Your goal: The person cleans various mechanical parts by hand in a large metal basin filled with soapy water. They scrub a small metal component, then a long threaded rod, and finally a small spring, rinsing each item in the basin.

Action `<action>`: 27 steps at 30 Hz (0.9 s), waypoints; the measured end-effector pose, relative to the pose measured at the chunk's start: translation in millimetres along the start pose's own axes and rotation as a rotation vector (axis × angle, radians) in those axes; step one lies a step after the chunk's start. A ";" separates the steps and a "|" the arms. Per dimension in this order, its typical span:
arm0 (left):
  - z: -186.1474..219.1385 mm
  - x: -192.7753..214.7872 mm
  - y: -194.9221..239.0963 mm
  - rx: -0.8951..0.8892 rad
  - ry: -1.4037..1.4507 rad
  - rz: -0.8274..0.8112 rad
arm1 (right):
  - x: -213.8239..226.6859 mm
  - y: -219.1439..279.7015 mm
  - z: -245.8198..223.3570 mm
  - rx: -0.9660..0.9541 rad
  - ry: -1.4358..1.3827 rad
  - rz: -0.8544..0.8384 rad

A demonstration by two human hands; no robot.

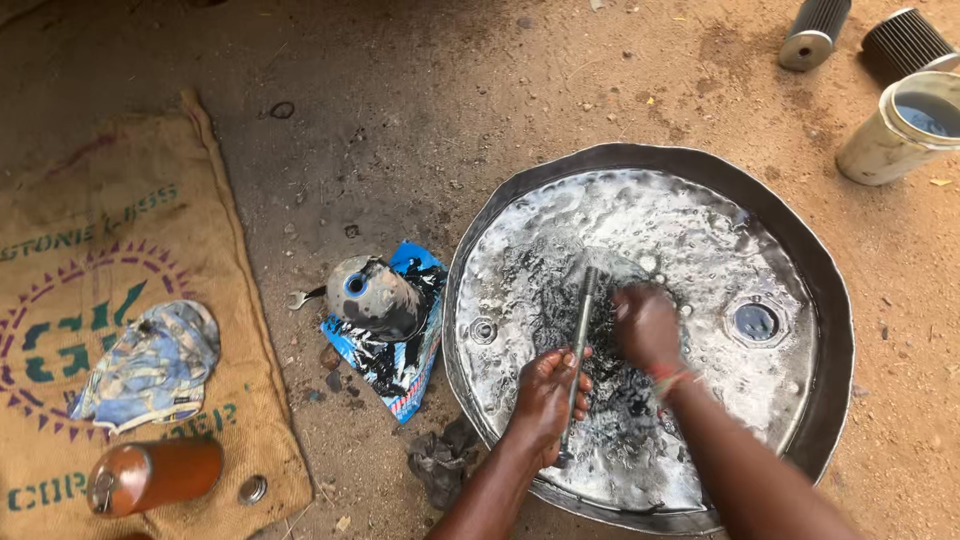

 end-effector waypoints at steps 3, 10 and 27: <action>-0.6 1.0 0.8 -0.011 0.068 -0.041 | -63.2 57.0 21.6 -0.337 0.303 -0.489; -5.0 9.5 -7.3 -0.073 -0.017 0.008 | 6.1 37.2 26.5 -0.928 -0.221 -0.346; -41.2 7.1 -28.8 -0.057 0.228 -0.301 | 48.3 -27.4 -123.9 -1.013 -1.350 -0.010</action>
Point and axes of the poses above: each hand's wrist, its own y-axis away from the middle knuckle, its own x-axis out of the back of the hand, z = x × y, the point moved 6 cm from there along -y, towards the middle knuckle, and after that the axes turned 5 degrees about -y, right-handed, at the moved point
